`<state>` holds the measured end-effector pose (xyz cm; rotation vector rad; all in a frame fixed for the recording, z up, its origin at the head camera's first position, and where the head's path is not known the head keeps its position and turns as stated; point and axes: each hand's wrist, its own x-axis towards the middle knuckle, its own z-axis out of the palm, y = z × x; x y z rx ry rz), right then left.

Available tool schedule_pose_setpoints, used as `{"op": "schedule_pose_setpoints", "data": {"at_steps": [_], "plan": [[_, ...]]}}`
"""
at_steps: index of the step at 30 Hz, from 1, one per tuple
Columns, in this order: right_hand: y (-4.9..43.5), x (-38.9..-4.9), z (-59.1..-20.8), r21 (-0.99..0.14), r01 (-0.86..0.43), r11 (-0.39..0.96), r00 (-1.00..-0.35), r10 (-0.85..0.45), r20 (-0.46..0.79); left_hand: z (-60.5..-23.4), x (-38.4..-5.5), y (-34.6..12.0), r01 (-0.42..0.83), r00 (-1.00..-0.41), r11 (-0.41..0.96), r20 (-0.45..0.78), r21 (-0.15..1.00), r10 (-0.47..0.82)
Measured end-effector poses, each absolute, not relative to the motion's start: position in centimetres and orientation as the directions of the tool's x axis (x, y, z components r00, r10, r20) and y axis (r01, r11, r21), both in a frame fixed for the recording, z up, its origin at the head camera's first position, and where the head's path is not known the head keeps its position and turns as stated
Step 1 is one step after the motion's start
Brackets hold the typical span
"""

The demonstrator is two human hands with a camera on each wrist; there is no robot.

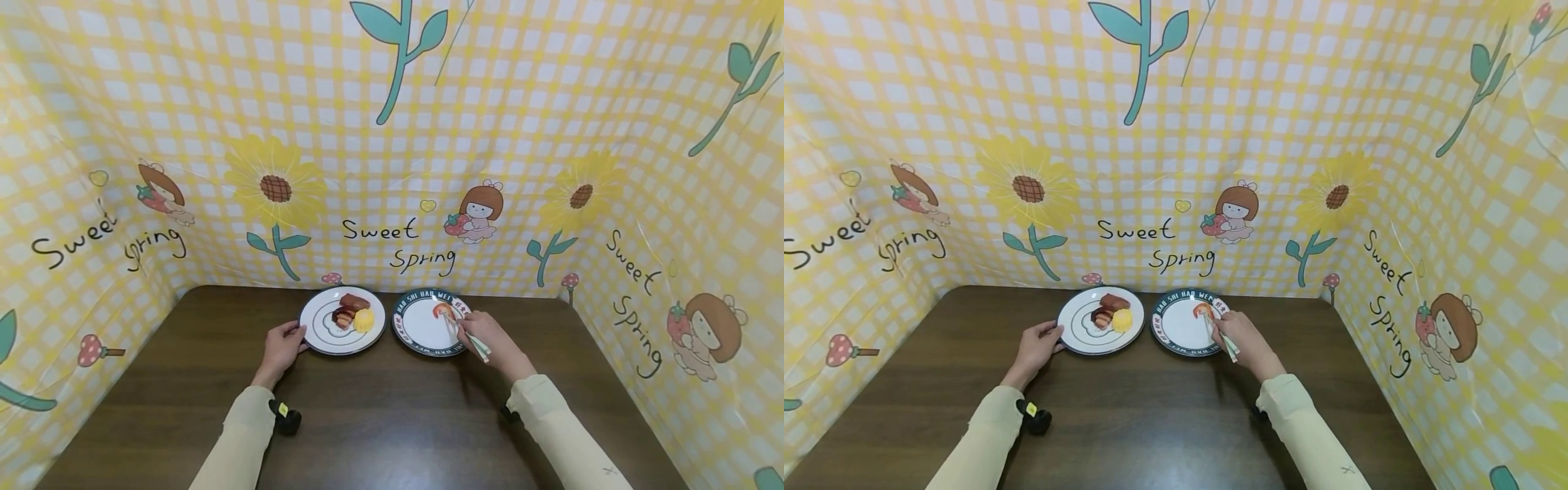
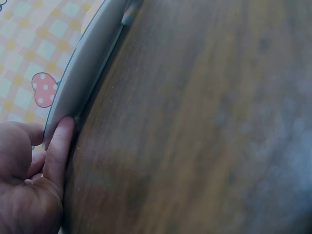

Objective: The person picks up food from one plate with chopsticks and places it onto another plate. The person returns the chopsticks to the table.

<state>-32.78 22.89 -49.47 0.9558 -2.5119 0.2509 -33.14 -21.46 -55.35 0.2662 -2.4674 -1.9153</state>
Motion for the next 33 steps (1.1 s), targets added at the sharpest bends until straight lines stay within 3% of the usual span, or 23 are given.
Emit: {"op": "schedule_pose_setpoints", "data": {"at_steps": [12, 33], "plan": [[22.84, -33.18, -49.59, -0.03, -0.645, 0.764, -0.707, -0.581, 0.403, -55.28, -33.17, -21.39, -0.132, -0.985, 0.228, -0.101, 0.965, -0.141], [22.27, -32.32, -48.71, 0.003, -0.703, 0.711, -0.619, -0.614, 0.489, -55.21, -32.99, -21.32, -0.129, -0.985, 0.244, -0.095, 0.961, -0.147]]}}
